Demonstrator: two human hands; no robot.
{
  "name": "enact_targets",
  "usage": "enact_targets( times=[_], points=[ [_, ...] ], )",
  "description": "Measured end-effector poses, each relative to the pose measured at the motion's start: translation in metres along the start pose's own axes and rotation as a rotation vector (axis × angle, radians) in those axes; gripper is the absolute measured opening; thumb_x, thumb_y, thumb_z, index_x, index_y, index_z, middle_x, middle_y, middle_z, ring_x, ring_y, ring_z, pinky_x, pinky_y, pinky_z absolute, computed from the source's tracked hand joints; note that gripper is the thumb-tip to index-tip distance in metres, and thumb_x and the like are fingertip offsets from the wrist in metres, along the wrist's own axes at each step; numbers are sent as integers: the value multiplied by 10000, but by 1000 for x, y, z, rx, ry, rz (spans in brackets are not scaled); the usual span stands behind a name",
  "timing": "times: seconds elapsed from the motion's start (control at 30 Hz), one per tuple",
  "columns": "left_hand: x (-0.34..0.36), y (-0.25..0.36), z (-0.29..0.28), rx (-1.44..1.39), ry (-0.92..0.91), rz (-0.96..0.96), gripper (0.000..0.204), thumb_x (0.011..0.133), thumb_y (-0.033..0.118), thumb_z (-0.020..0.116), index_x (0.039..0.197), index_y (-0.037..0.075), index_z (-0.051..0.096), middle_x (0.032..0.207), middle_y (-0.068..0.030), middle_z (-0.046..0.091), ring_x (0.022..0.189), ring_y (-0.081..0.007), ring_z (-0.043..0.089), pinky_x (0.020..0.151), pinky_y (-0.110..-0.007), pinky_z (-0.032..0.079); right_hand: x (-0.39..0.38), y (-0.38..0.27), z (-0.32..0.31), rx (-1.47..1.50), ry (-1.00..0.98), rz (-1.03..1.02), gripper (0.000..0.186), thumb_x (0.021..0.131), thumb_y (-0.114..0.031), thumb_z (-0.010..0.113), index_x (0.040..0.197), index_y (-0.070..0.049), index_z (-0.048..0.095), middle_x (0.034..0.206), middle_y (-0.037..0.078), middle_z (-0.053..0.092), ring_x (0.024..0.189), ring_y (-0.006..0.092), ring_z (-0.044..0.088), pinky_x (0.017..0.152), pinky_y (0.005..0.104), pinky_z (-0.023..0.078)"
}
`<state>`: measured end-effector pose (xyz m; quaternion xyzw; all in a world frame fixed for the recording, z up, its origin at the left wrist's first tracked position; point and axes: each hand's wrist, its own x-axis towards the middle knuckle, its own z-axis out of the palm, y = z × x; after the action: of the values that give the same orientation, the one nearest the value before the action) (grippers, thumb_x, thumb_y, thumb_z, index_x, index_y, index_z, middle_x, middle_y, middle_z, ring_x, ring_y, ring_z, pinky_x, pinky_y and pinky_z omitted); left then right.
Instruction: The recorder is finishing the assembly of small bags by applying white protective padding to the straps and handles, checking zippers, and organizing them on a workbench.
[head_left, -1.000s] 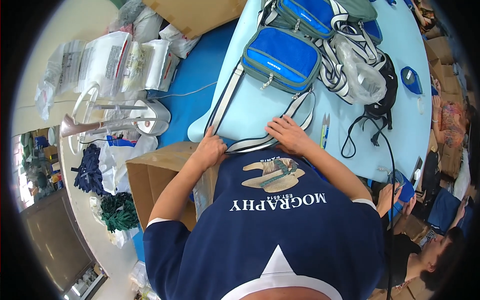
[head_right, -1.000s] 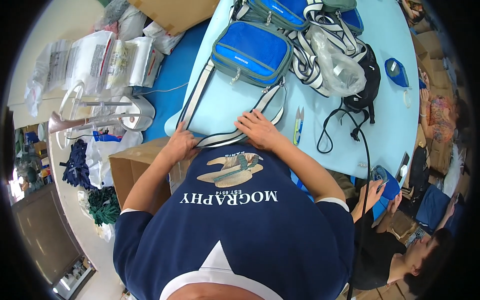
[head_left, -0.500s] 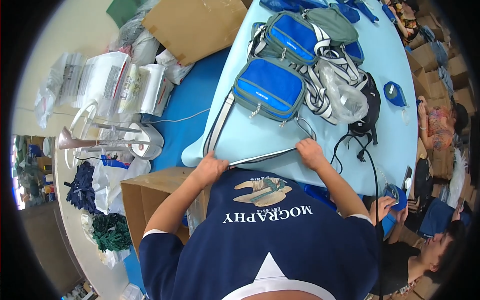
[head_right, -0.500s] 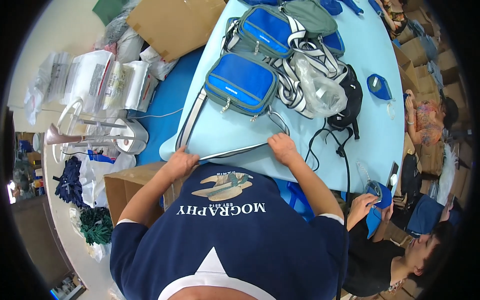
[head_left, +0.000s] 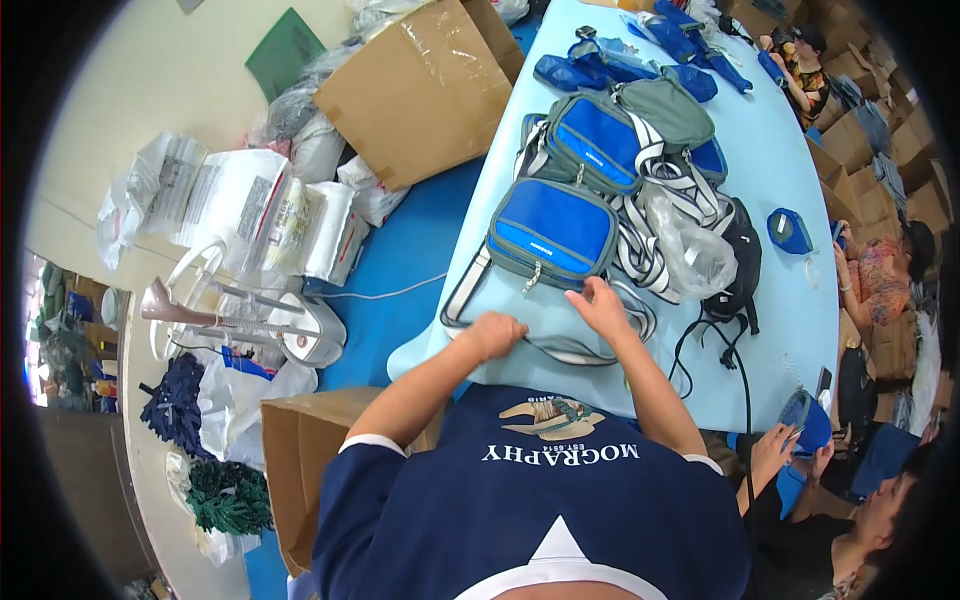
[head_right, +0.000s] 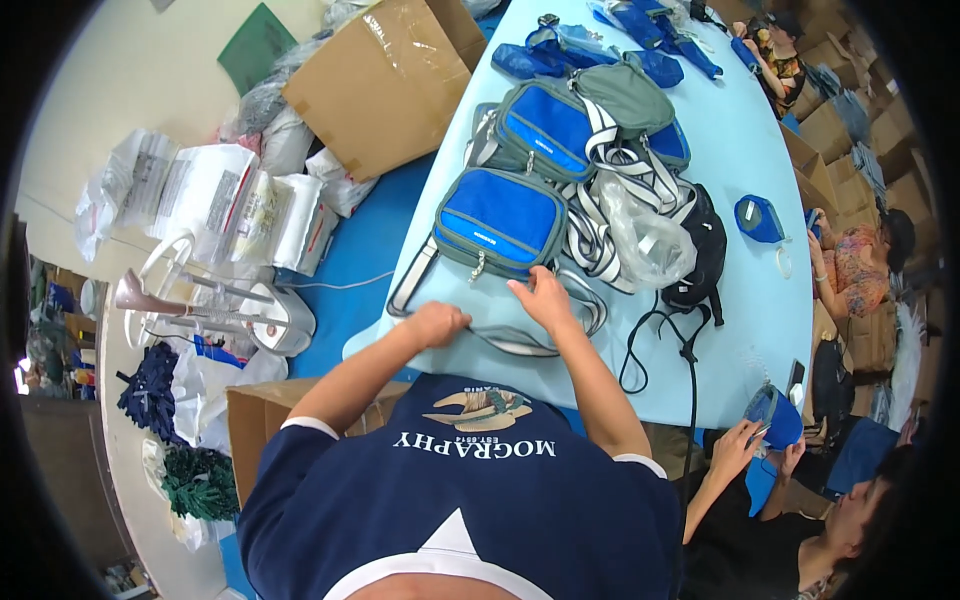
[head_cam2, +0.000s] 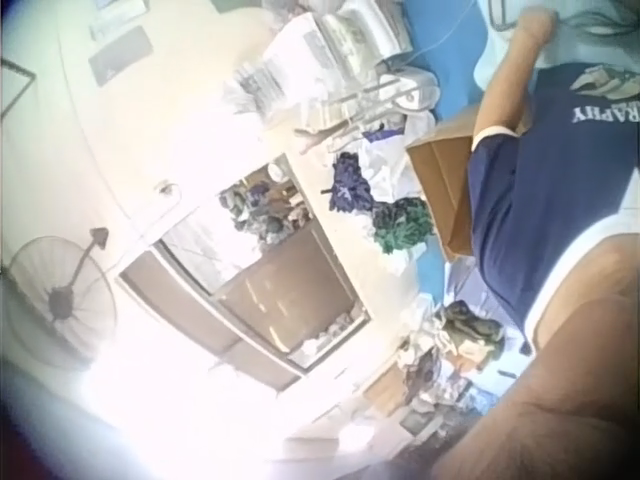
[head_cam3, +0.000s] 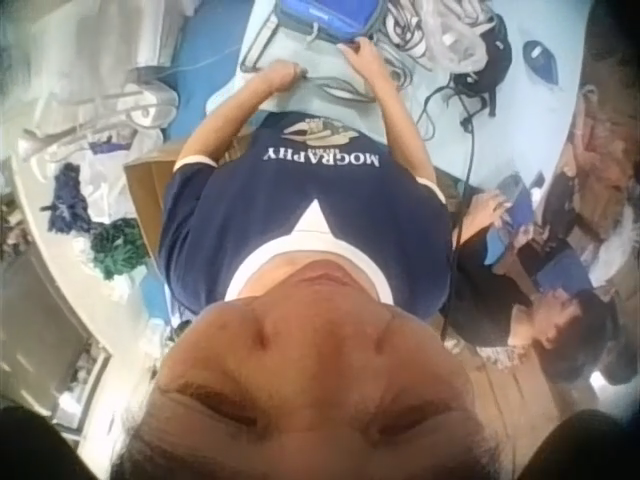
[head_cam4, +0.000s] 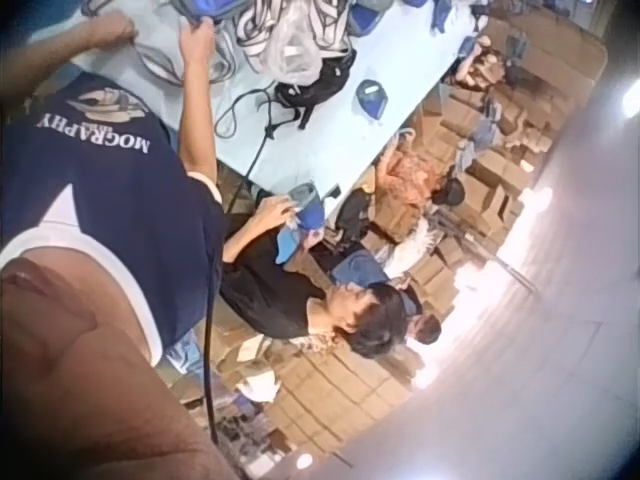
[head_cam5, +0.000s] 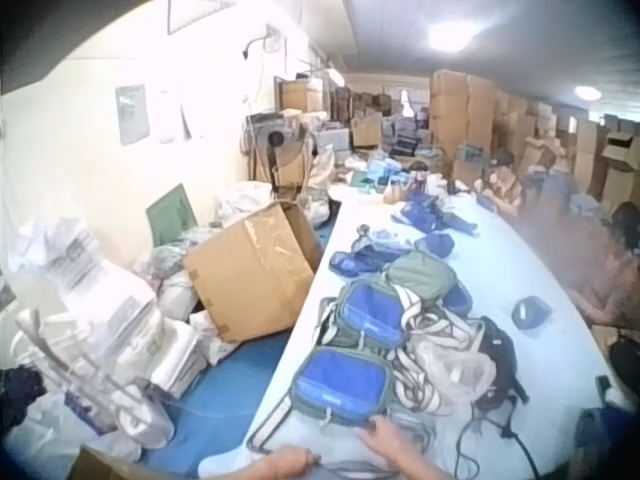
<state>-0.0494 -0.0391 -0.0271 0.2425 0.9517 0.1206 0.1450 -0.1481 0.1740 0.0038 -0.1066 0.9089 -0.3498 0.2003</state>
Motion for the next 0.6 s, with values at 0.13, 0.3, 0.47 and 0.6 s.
enact_targets(
  times=[0.13, 0.3, 0.47, 0.6],
  points=[
    [0, 32, 7, -27, -178, 140, 186, 712, 103, 538, 895, 105, 568, 724, -113, 618, 701, -306, 624, 574, -415, 492, 65, 24, 18, 63, 214, -300, 769, 723, -389, 688, 1245, 85, 382, 1226, 265, 471, 1133, 365, 476, 941, 395, 396],
    [1, 32, 9, -223, 7, 48, 120, 767, 127, 547, 872, 70, 533, 721, -114, 615, 689, -326, 611, 582, -424, 478, 47, 8, 1, -238, 232, -278, 578, 758, -292, 659, 1199, 24, 458, 1158, 199, 533, 1070, 354, 508, 904, 420, 419],
    [-9, 37, 10, -252, -17, 51, 122, 768, 152, 576, 853, 72, 540, 782, -104, 567, 758, -317, 587, 658, -413, 470, -56, 23, 4, -294, -80, -898, 266, 722, -237, 663, 903, -54, 597, 874, 102, 585, 859, 281, 550, 728, 385, 444],
    [-15, 39, 2, -138, 33, 132, 157, 722, 172, 635, 827, 88, 554, 781, -72, 534, 830, -247, 564, 868, -405, 411, -90, 64, 15, -485, -191, -841, 154, 712, -174, 657, 804, -77, 582, 736, 81, 550, 774, 268, 538, 688, 378, 437]
  ],
)
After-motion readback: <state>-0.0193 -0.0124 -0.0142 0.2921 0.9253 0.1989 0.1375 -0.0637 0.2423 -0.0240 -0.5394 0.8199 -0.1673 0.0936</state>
